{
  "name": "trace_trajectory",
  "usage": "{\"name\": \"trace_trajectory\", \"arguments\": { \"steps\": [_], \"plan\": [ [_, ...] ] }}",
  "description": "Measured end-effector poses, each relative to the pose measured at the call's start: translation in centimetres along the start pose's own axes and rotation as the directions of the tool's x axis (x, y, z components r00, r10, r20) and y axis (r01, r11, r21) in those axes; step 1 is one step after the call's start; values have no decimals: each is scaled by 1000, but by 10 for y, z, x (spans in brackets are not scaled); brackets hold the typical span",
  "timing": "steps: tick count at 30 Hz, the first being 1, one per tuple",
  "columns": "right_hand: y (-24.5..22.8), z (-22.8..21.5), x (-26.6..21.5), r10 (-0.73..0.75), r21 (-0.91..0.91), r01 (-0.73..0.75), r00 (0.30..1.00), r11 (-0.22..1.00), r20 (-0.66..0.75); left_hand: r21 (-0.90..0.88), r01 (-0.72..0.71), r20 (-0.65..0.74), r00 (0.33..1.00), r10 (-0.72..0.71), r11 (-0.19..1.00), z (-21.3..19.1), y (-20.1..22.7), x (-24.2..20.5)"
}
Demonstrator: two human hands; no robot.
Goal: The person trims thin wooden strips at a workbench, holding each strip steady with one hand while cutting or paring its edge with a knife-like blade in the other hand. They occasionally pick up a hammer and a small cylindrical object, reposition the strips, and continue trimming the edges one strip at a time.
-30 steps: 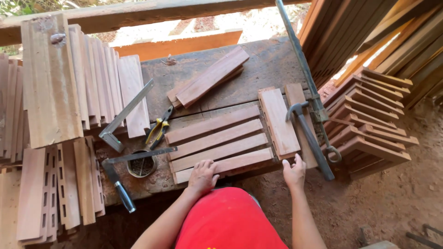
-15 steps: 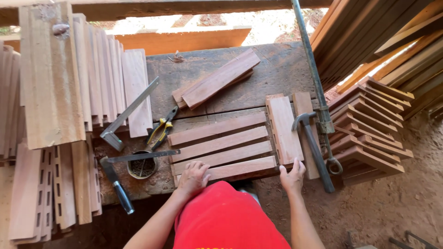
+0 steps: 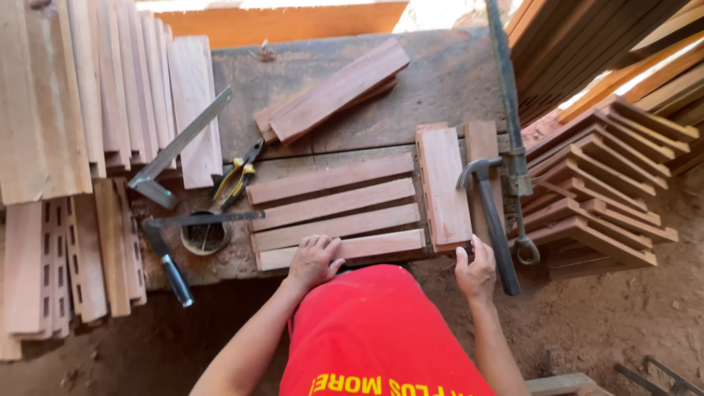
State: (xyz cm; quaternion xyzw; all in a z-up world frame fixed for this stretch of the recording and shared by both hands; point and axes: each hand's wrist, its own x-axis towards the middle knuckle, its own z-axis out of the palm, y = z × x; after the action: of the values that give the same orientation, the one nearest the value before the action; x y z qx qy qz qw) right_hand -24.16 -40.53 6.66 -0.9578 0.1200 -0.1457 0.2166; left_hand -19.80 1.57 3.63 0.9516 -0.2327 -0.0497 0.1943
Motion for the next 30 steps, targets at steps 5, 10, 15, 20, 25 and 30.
{"name": "trace_trajectory", "arguments": {
  "steps": [5,10,15,20,25,30],
  "plan": [
    [3,12,7,-46,85,48,998,995,-34,68,47,22,999,-48,997,-7,8,-2],
    [4,25,9,-63,51,61,997,997,40,72,72,118,990,-80,995,-13,12,-3],
    [8,36,15,-48,-68,56,992,996,117,77,108,129,985,-117,991,-8,10,1],
    [16,39,21,11,-55,-3,989,999,149,28,73,103,992,-75,997,0,6,0],
    [16,42,24,43,-27,-39,989,999,139,46,22,99,995,-27,999,-1,8,5],
    [16,45,24,49,-12,-48,990,999,132,35,10,92,996,-13,999,-6,12,3]
  ]
}}
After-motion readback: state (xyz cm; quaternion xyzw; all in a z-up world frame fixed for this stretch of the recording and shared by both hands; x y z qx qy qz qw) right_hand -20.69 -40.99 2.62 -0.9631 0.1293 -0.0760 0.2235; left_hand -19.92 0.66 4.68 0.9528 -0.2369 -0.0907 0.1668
